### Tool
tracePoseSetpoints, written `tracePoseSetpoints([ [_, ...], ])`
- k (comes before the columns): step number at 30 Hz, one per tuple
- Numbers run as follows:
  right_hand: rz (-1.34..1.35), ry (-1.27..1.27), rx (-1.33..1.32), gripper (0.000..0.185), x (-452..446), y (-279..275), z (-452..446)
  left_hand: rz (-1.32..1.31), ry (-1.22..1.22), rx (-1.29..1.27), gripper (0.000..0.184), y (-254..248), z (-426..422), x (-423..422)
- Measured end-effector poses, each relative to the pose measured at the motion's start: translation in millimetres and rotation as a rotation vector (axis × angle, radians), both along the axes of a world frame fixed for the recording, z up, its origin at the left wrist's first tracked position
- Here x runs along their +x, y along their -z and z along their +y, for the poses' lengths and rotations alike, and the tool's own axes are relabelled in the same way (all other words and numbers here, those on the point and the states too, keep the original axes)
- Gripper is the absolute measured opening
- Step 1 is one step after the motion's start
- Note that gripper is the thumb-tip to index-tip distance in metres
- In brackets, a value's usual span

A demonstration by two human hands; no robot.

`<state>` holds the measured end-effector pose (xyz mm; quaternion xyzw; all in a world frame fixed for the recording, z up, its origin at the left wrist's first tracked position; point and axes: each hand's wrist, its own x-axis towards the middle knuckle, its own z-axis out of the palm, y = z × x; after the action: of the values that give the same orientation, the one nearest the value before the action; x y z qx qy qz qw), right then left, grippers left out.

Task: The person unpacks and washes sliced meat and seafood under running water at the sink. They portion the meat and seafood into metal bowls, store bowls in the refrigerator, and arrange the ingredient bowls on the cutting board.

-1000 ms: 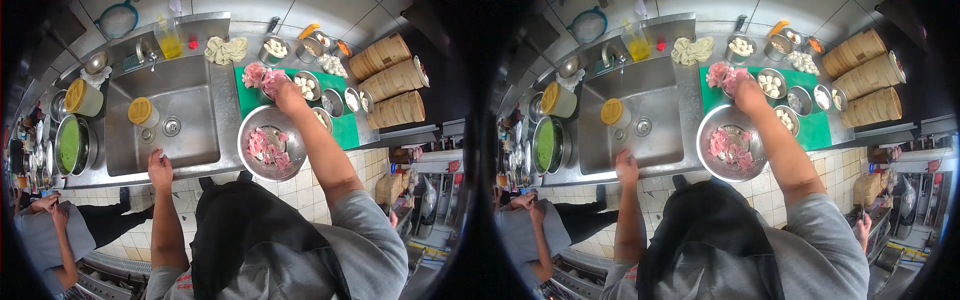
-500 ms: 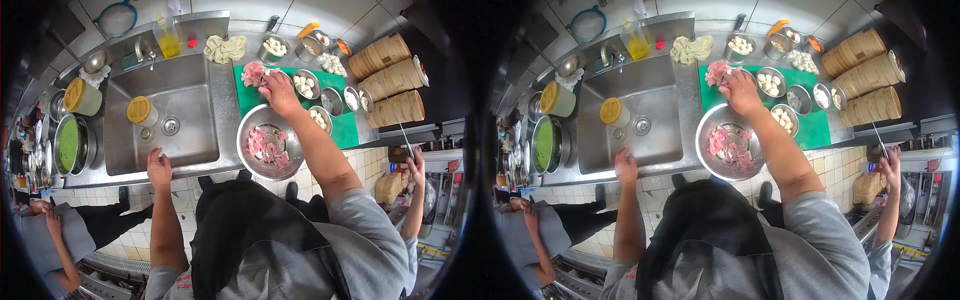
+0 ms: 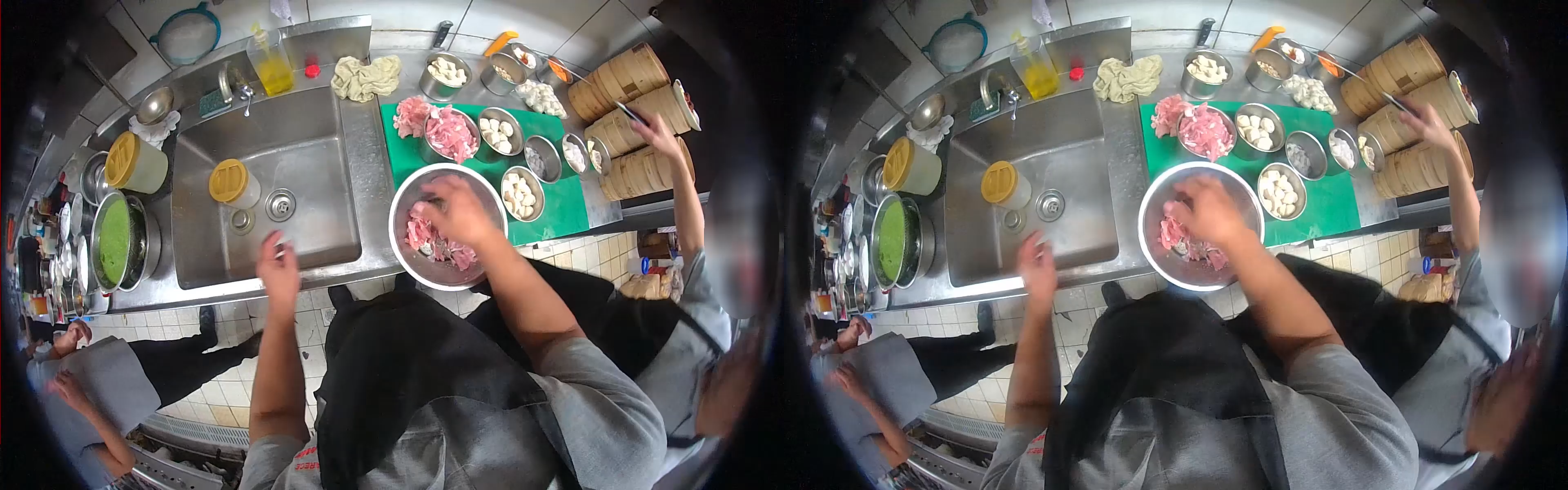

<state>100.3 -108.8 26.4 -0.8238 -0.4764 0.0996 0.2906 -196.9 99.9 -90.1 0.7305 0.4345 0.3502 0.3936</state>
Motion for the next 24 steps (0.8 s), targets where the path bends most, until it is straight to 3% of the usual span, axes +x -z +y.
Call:
tracePoseSetpoints([
  [2,-0.062,0.0,0.011,0.025,-20,7,-1,-0.092,0.201,-0.337,0.042,-32,-32,41],
  [4,-0.03,-0.205,-0.334,0.034,-29,7,-2,-0.132,0.374,-0.754,0.058,-83,-62,84],
  [6,-0.077,-0.236,-0.424,0.037,-28,-13,-5,-0.015,0.484,-0.703,0.063,-107,-81,112],
  [7,-0.109,-0.27,-0.52,0.04,-29,-20,-10,-0.017,0.488,-0.702,0.063,-97,-84,118],
  [8,-0.246,-0.166,-0.274,0.043,-25,-5,-21,0.032,0.575,-0.561,0.06,-78,-86,125],
  [9,-0.248,-0.163,-0.275,0.043,-26,-2,-23,0.083,0.66,-0.419,0.058,-78,-87,130],
  [11,-0.385,0.071,-0.1,0.04,-29,5,-31,0.124,0.692,-0.524,0.051,-76,-89,134],
  [12,-0.431,0.052,-0.122,0.035,-37,5,-34,0.135,0.679,-0.547,0.049,-84,-88,135],
  [13,-0.429,0.059,-0.125,0.035,-42,5,-37,0.145,0.665,-0.571,0.047,-87,-87,135],
  [15,0.015,-0.142,-0.345,0.025,-49,6,-39,0.097,0.662,-0.605,0.045,-76,-85,134],
  [16,-0.031,-0.28,-0.378,0.018,-51,3,-43,0.055,0.671,-0.629,0.045,-76,-82,133],
  [19,-0.032,-0.377,-0.523,0.015,-43,-27,-53,0.025,0.673,-0.623,0.043,-61,-76,127],
  [20,-0.166,-0.281,-0.411,0.019,-44,-30,-54,-0.014,0.622,-0.676,0.043,-58,-75,124],
  [21,-0.075,-0.159,-0.349,0.033,-40,-20,-55,-0.054,0.572,-0.724,0.043,-57,-73,122],
  [22,-0.109,-0.124,-0.314,0.041,-37,-10,-51,-0.06,0.502,-0.869,0.042,-107,-75,120],
  [24,-0.143,-0.09,-0.277,0.049,-42,-3,-42,-0.102,0.517,-0.824,0.041,-89,-73,118],
])
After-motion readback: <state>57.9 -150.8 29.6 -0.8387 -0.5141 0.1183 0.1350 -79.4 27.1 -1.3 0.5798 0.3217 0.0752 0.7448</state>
